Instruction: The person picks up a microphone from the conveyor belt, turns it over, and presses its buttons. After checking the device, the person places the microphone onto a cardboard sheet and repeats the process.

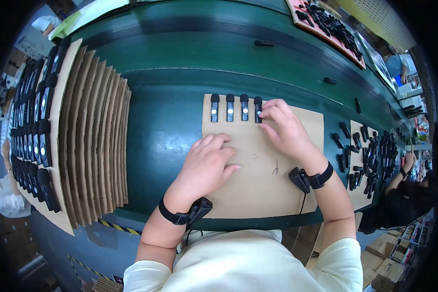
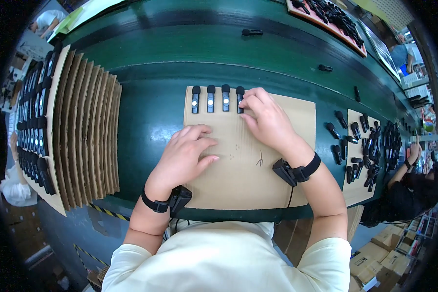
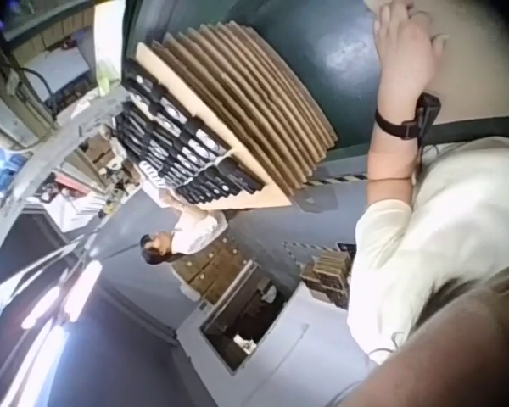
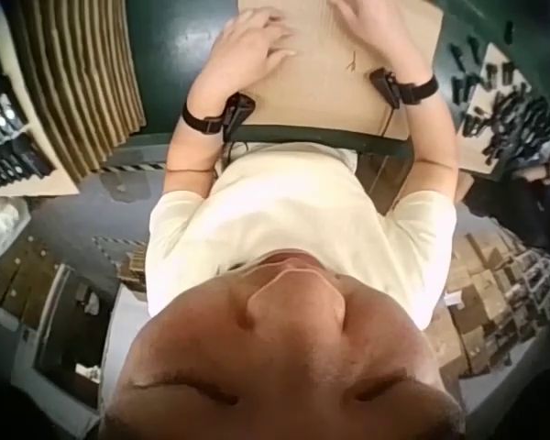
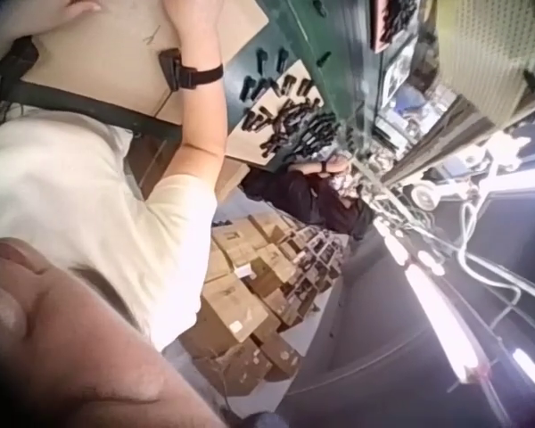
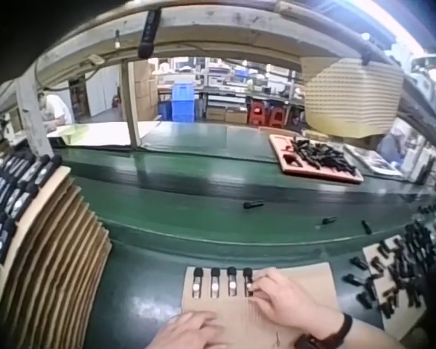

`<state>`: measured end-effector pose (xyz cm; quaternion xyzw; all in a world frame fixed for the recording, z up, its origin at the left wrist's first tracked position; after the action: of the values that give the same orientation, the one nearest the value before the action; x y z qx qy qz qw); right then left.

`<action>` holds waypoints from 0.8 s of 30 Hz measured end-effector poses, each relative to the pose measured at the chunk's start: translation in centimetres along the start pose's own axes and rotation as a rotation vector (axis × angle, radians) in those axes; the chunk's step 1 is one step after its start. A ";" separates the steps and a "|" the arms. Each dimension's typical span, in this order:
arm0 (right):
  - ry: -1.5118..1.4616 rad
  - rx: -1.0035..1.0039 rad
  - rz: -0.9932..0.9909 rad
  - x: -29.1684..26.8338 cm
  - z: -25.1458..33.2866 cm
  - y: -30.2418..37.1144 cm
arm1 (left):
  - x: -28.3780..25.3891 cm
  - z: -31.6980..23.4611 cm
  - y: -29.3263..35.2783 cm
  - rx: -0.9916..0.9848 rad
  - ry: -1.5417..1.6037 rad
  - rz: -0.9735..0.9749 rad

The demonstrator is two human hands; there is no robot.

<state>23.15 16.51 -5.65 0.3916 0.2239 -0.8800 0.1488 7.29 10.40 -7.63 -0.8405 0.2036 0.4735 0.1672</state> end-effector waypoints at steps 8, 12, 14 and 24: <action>0.035 0.072 -0.082 -5.5 -4.0 1.9 | -4.5 -2.7 -1.8 0.148 0.181 -0.057; 0.103 0.133 -0.134 -9.0 -8.0 2.0 | -8.8 -2.9 -4.8 0.242 0.099 -0.084; 0.114 0.146 -0.154 -10.5 -10.0 1.8 | -10.6 -2.7 -7.2 0.271 0.106 -0.088; 0.360 0.276 -0.197 -14.3 -18.8 -0.2 | -9.9 7.6 -22.3 0.115 -0.512 0.054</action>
<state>44.04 27.50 -5.98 0.5349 0.1617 -0.8285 -0.0351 8.26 35.03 -0.85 -0.6765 0.2037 0.6628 0.2479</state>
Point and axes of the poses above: each hand's wrist, its own y-axis away from the middle knuckle, its own x-axis out of the palm, z = x × y, the point moved 9 cm from there along -y, towards the middle knuckle, and after that the axes turned 7 degrees about -y, right-handed, at the moved point
